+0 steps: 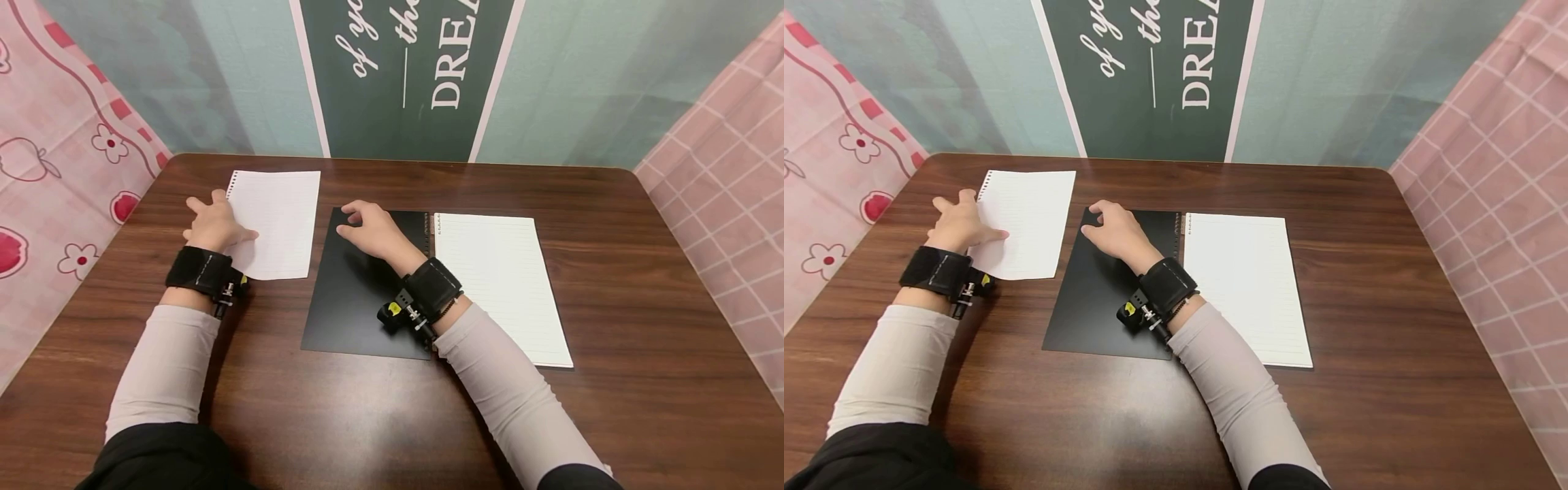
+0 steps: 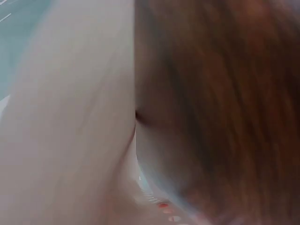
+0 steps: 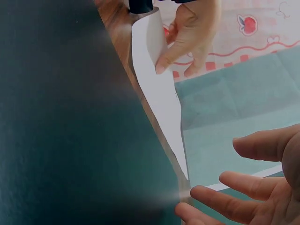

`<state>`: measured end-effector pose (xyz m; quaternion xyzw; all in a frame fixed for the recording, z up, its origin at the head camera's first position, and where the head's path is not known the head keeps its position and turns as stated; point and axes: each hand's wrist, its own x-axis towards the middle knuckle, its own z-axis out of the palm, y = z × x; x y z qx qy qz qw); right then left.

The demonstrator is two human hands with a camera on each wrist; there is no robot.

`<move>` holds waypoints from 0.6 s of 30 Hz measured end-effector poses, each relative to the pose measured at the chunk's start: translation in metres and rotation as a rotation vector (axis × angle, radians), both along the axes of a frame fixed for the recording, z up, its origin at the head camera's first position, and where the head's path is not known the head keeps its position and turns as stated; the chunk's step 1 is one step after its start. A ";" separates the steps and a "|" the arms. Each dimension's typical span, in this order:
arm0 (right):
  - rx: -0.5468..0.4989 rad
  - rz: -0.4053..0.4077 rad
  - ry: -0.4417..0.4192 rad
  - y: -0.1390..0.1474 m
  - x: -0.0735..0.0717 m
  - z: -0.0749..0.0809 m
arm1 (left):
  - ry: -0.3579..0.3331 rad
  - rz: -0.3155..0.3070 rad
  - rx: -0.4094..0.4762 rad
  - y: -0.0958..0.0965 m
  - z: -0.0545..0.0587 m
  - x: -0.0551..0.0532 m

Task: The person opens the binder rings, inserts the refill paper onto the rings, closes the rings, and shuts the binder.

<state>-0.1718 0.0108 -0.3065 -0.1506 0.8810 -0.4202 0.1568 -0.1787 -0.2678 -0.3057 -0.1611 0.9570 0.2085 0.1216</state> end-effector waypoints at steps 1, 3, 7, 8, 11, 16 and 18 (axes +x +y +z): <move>-0.003 0.000 -0.007 -0.001 0.000 0.000 | 0.002 0.000 0.004 0.000 0.000 0.000; -0.009 0.000 -0.026 -0.002 -0.001 -0.001 | 0.007 -0.005 0.014 0.000 -0.001 0.000; -0.043 0.010 -0.075 -0.006 -0.001 -0.004 | 0.013 -0.025 0.029 -0.001 -0.002 -0.001; -0.054 0.013 -0.086 -0.007 -0.001 -0.004 | 0.014 -0.030 0.031 -0.001 -0.002 -0.001; -0.075 0.016 -0.107 -0.011 -0.001 -0.005 | 0.019 -0.041 0.035 -0.002 -0.002 -0.001; -0.086 0.015 -0.125 -0.014 0.001 -0.004 | 0.019 -0.035 0.026 -0.002 -0.001 0.001; -0.096 0.011 -0.139 -0.014 0.001 -0.004 | 0.014 -0.026 0.014 -0.002 -0.001 0.002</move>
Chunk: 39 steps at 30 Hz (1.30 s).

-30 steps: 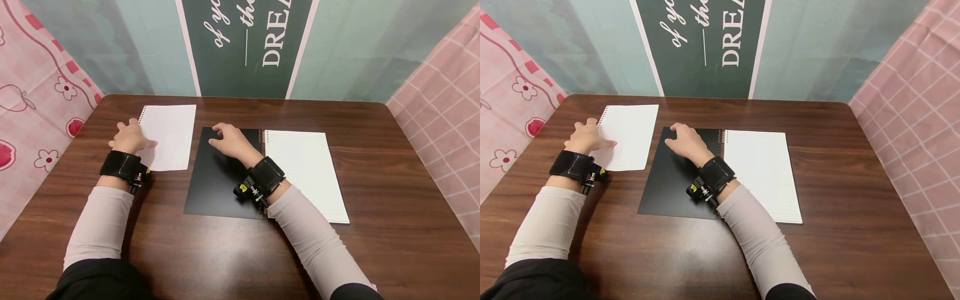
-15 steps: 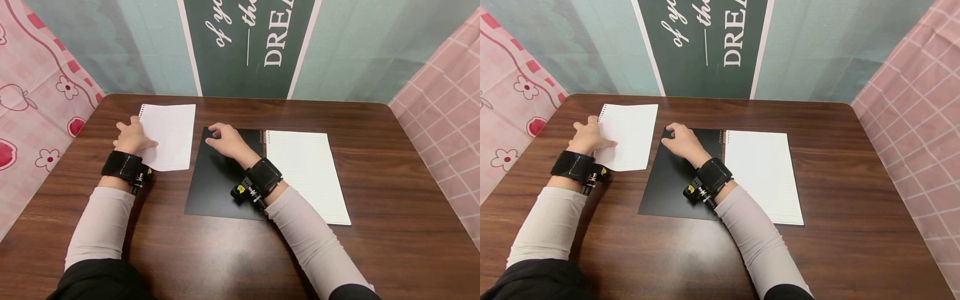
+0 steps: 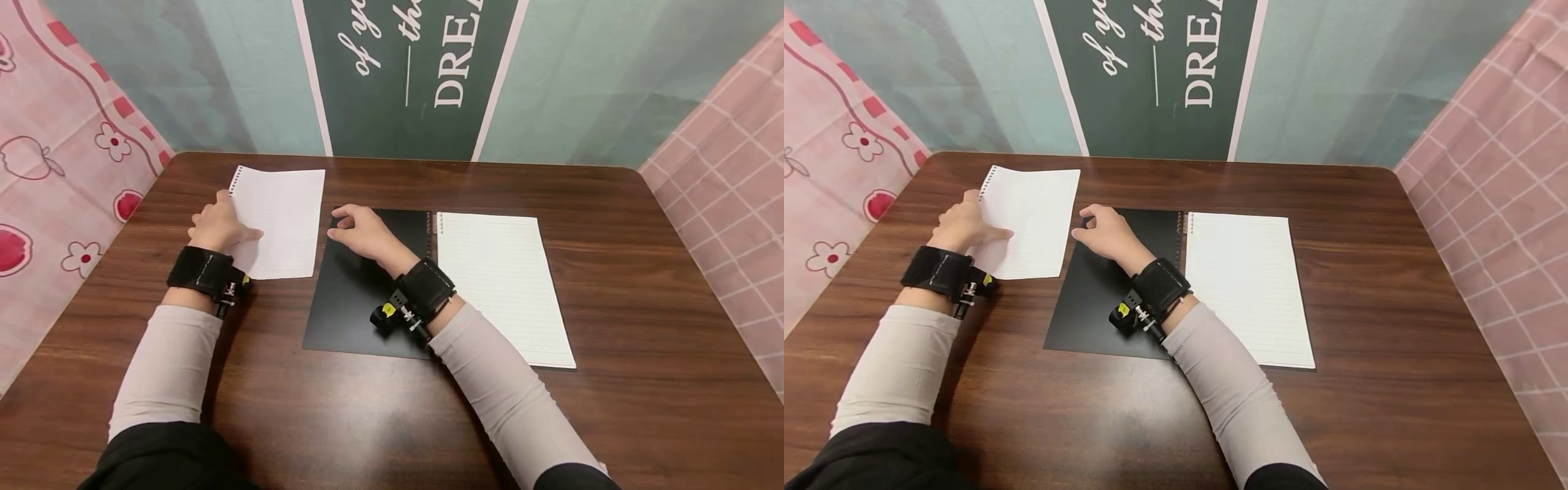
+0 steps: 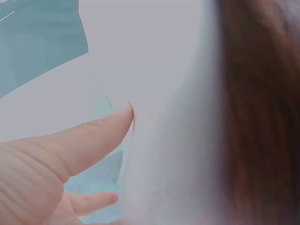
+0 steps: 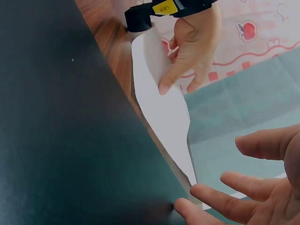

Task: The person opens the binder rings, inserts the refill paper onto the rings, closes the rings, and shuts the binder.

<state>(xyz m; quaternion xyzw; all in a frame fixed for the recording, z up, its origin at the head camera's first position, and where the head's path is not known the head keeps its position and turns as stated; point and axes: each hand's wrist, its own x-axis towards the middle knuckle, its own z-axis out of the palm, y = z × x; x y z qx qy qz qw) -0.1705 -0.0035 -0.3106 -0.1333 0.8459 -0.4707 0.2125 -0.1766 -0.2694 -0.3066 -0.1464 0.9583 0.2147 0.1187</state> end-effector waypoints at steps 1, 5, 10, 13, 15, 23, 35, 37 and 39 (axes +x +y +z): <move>-0.007 -0.003 -0.007 0.000 0.000 0.000 | -0.003 0.006 -0.006 0.000 0.000 0.000; -0.044 -0.028 -0.039 -0.001 0.000 0.001 | -0.020 0.033 -0.030 -0.001 0.001 0.001; -0.098 -0.085 -0.088 -0.001 -0.001 0.001 | -0.040 0.068 -0.046 -0.006 0.001 0.000; -0.131 -0.110 -0.119 0.000 -0.001 0.001 | -0.038 0.084 -0.024 -0.008 0.002 0.002; -0.152 -0.123 -0.133 0.000 -0.002 0.000 | -0.019 0.090 -0.010 -0.011 0.003 0.004; -0.183 -0.149 -0.164 0.001 -0.003 -0.003 | 0.097 0.137 0.047 -0.017 0.002 0.008; -0.284 -0.212 -0.253 0.006 -0.007 -0.008 | 0.290 0.130 0.131 -0.021 0.007 0.017; -0.305 -0.221 -0.273 0.006 -0.007 -0.009 | 0.291 0.133 0.147 -0.022 0.008 0.018; -0.319 -0.225 -0.288 0.006 -0.006 -0.010 | 0.289 0.135 0.161 -0.024 0.010 0.019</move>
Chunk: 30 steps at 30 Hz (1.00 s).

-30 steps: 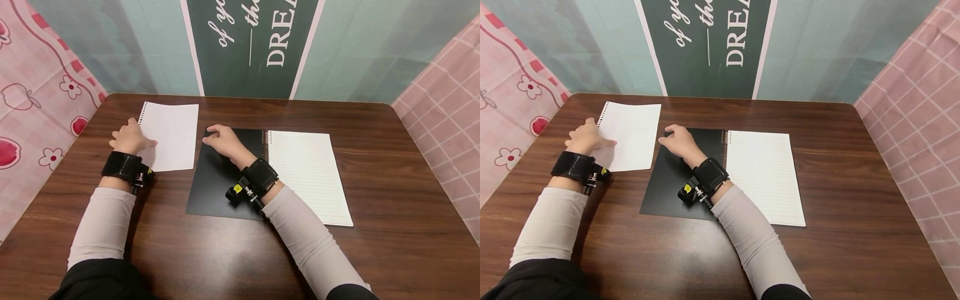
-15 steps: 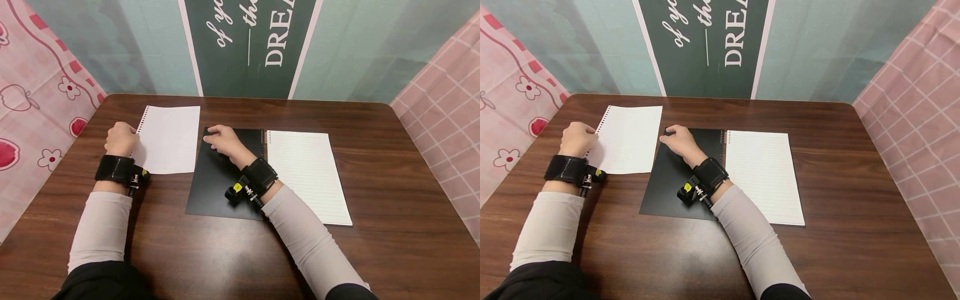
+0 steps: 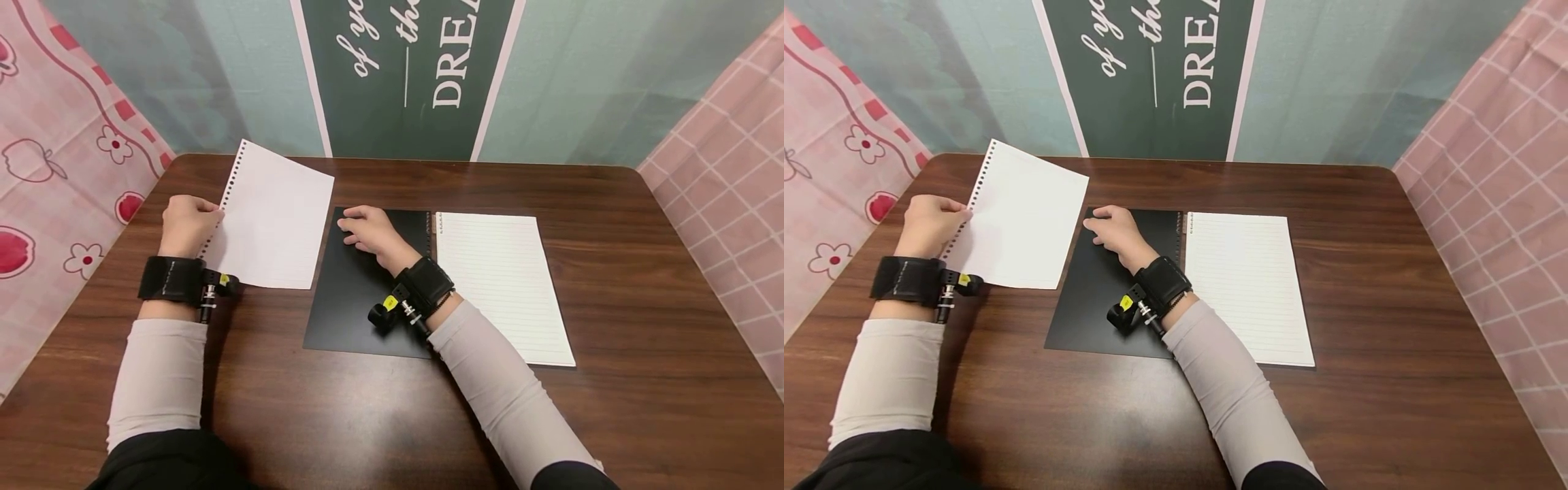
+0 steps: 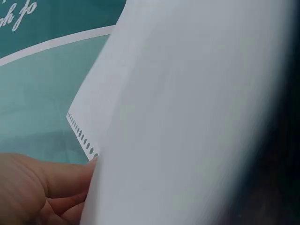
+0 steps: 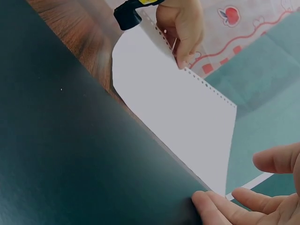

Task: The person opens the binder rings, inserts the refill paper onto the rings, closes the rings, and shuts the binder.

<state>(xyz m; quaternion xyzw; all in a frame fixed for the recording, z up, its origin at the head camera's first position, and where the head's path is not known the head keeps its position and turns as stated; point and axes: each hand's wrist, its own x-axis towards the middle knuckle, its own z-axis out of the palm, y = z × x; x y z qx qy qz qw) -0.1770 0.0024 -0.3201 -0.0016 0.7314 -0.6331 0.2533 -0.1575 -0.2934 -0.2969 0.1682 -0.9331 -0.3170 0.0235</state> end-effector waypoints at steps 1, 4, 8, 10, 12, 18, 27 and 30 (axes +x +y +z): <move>-0.005 -0.001 -0.005 0.000 0.000 0.000 | 0.002 0.001 0.004 -0.001 0.000 0.000; -0.012 -0.004 -0.014 -0.001 0.000 0.000 | 0.001 0.006 0.026 -0.004 0.002 0.001; -0.015 -0.005 -0.022 -0.001 -0.001 -0.002 | 0.002 0.010 0.059 -0.005 0.006 0.003; -0.029 -0.012 -0.031 -0.001 -0.001 -0.003 | 0.005 0.010 0.069 -0.004 0.009 0.004; -0.043 -0.020 -0.038 -0.002 -0.001 -0.005 | 0.016 0.015 0.063 -0.003 0.011 0.006; -0.073 -0.036 -0.044 -0.004 0.000 -0.009 | 0.060 0.026 0.043 0.003 0.018 0.008; -0.122 -0.047 -0.070 -0.006 -0.001 -0.009 | 0.091 0.051 0.052 0.004 0.026 0.009; -0.141 -0.047 -0.084 -0.008 -0.001 -0.009 | 0.088 0.051 0.085 0.004 0.027 0.011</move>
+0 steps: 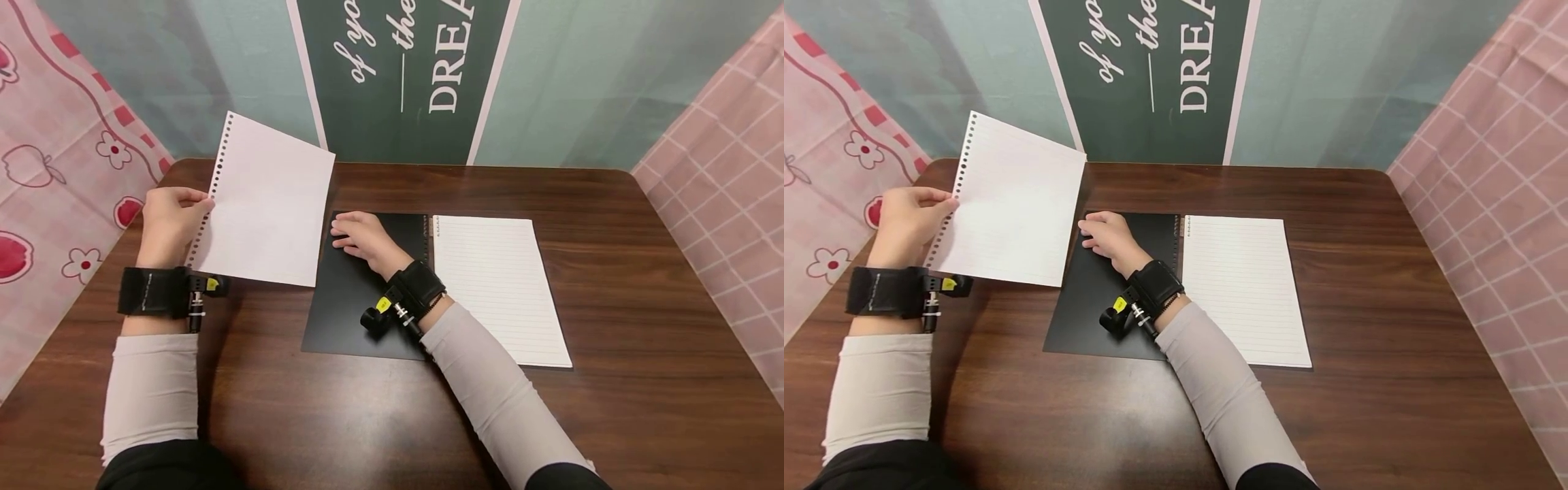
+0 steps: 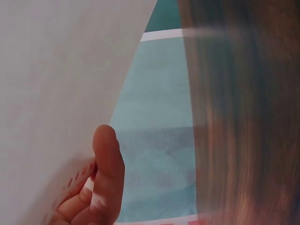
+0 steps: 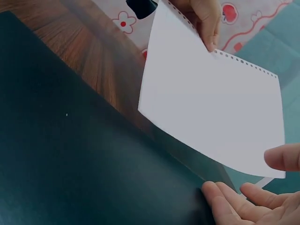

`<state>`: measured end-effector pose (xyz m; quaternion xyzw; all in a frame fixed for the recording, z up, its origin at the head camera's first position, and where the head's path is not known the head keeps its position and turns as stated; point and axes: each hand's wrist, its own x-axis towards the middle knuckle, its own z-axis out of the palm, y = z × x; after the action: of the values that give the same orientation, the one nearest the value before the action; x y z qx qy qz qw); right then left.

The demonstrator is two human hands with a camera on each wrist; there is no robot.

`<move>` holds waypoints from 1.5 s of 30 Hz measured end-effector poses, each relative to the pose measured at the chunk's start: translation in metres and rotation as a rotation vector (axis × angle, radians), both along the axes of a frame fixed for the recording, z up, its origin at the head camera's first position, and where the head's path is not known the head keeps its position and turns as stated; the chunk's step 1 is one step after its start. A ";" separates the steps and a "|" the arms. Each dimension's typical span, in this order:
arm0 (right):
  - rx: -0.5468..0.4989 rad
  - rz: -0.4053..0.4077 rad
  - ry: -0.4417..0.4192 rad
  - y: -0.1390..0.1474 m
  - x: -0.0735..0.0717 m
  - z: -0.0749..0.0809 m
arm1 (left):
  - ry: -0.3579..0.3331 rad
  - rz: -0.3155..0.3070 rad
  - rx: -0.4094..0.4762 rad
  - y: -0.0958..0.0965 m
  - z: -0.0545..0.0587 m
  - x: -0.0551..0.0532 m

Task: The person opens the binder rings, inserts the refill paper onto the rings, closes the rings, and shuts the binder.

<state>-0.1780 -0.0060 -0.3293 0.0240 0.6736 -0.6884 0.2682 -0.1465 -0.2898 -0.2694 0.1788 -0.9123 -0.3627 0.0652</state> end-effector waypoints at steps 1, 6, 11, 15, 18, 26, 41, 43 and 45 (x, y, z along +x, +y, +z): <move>-0.005 0.000 -0.005 -0.001 0.000 0.000 | -0.002 -0.002 0.011 0.000 0.000 0.000; -0.019 0.013 -0.026 0.000 -0.001 -0.003 | -0.003 -0.022 0.061 0.002 0.000 0.001; -0.063 -0.006 -0.045 0.002 -0.004 -0.005 | 0.003 -0.039 0.077 0.006 0.000 0.000; -0.129 -0.033 -0.084 0.001 -0.004 -0.005 | 0.003 -0.038 0.083 0.009 0.000 -0.001; -0.164 -0.038 -0.119 -0.001 -0.003 -0.004 | -0.005 -0.037 0.094 0.010 0.000 -0.001; -0.247 -0.036 -0.198 0.001 -0.005 -0.007 | 0.003 -0.059 0.110 0.016 -0.004 -0.004; -0.290 -0.058 -0.223 0.003 -0.007 -0.012 | -0.003 -0.104 0.171 0.029 -0.012 -0.012; -0.283 -0.058 -0.221 0.005 -0.007 -0.012 | 0.013 -0.120 0.187 0.030 -0.013 -0.013; -0.277 -0.062 -0.220 0.008 -0.007 -0.012 | 0.019 -0.127 0.205 0.030 -0.014 -0.013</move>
<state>-0.1852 0.0025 -0.3412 0.0828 0.5377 -0.7759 0.3195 -0.1599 -0.2595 -0.2838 0.1229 -0.8792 -0.4593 0.0320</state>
